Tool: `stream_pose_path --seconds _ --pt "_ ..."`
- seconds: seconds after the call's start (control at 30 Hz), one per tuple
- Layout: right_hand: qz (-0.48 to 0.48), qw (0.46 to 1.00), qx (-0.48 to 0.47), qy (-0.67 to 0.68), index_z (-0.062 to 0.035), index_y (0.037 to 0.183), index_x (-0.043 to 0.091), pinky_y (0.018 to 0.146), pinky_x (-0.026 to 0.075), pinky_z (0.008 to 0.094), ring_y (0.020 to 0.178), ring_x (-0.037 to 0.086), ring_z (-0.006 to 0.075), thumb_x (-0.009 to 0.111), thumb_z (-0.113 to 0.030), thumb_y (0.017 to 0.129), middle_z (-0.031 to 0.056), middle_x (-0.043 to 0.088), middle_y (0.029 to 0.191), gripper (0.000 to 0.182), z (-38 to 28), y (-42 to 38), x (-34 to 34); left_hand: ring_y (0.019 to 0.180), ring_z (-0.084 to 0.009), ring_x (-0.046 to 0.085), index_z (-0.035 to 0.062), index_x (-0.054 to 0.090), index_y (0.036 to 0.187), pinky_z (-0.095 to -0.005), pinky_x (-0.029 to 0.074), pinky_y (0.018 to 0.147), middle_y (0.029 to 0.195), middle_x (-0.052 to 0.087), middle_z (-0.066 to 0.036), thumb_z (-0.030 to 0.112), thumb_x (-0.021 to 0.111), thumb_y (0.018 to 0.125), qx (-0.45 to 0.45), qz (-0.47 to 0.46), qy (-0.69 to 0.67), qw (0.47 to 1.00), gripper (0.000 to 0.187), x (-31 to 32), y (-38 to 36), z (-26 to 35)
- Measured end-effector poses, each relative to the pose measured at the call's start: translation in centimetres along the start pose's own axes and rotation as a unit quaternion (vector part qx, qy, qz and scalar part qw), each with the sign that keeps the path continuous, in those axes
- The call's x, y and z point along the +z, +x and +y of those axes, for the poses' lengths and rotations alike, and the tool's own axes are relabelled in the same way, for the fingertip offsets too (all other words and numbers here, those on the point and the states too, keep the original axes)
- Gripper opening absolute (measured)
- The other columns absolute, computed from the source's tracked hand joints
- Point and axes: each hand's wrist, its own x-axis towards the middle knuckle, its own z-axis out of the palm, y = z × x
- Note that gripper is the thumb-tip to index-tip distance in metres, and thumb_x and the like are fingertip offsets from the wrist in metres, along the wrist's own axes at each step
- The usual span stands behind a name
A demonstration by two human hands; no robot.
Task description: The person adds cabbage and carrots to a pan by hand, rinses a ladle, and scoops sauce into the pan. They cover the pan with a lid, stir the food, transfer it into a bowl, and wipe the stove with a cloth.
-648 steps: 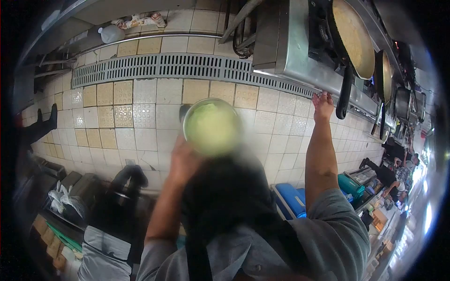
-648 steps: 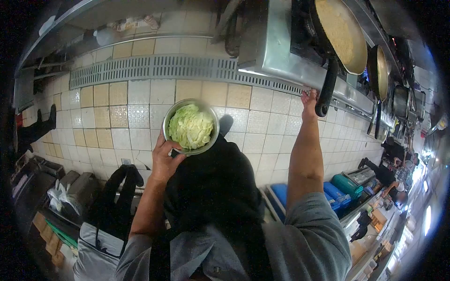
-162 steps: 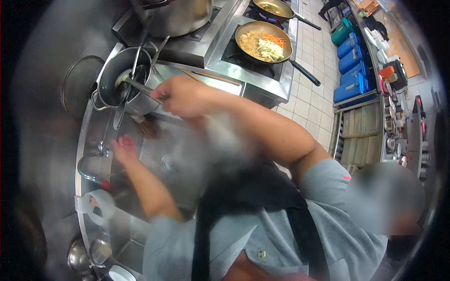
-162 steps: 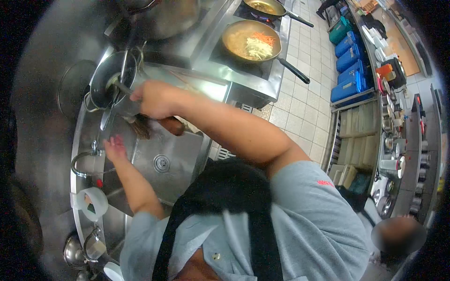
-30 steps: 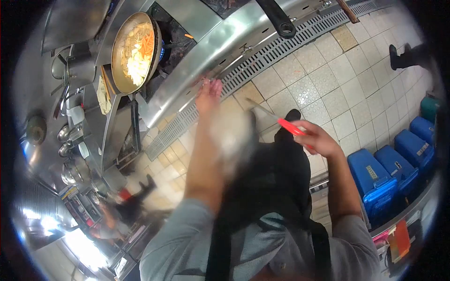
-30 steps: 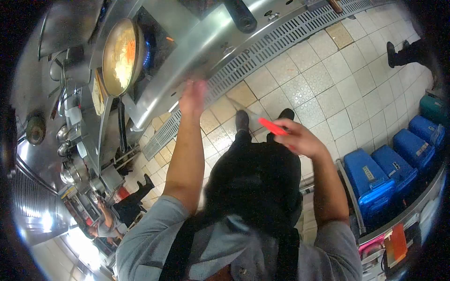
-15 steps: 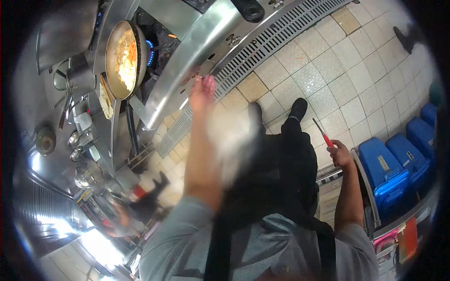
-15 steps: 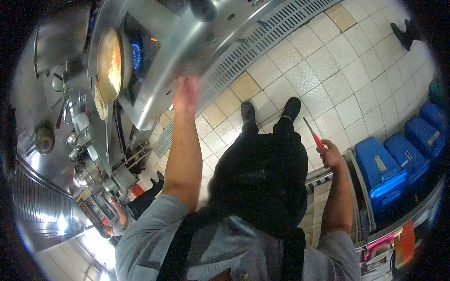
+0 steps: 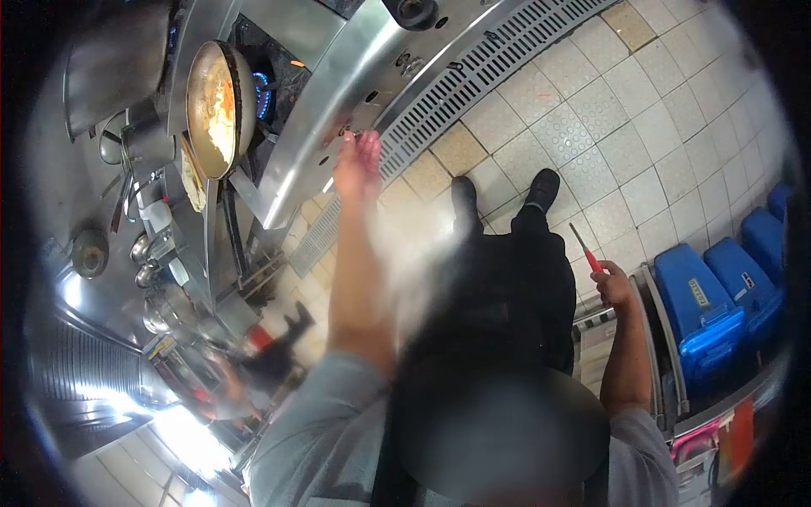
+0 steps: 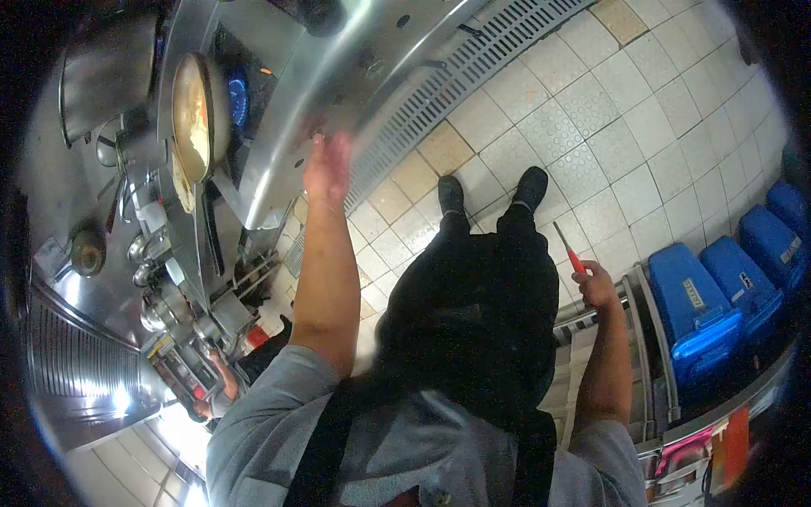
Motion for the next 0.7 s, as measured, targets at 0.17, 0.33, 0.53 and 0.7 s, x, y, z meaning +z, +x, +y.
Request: stream_pose_path --seconds 0.17,0.33,0.53,0.7 --pt "0.009 1.000 0.007 -0.001 -0.0064 0.120 0.053 0.035 0.029 0.0272 0.041 0.039 0.0096 0.066 -0.015 0.082 -0.0012 0.046 0.059 0.042 -0.2 -0.3 -0.4 0.105 -0.0301 0.060 0.0021 0.049 0.114 -0.0387 0.053 0.090 0.114 0.057 -0.017 0.026 0.062 0.093 -0.005 0.006 -0.003 1.000 0.035 0.3 -0.3 0.1" --pt "0.004 1.000 -0.006 0.008 -0.0083 0.118 0.054 0.035 0.028 0.0270 0.041 0.038 0.0096 0.065 -0.014 0.083 -0.0016 0.046 0.058 0.037 -0.4 -0.1 -0.6 0.106 -0.0323 0.059 0.0033 0.049 0.121 -0.0413 0.052 0.089 0.118 0.055 -0.017 0.033 0.065 0.090 -0.001 0.009 -0.028 1.000 0.045 0.7 -0.9 0.3" --pt "0.008 1.000 -0.003 -0.014 -0.0103 0.111 0.057 0.040 0.037 0.0296 0.045 0.046 0.0116 0.065 -0.019 0.085 0.0006 0.050 0.059 0.029 3.3 4.4 -2.2 0.107 -0.0295 0.057 0.0009 0.048 0.125 -0.0413 0.049 0.094 0.118 0.055 -0.014 0.033 0.057 0.095 -0.040 -0.035 0.084 0.995 0.045 -3.2 0.9 -0.5" --pt "0.061 0.988 -0.099 -0.101 -0.0067 0.109 0.055 0.044 0.045 0.0335 0.049 0.055 0.0173 0.064 -0.020 0.083 0.0066 0.058 0.063 0.031 6.2 6.1 -3.2 0.099 -0.0264 0.062 -0.0004 0.044 0.134 -0.0373 0.054 0.084 0.125 0.055 -0.012 0.022 0.061 0.090 -0.046 -0.048 0.217 0.974 0.052 -8.0 -2.3 -3.6"
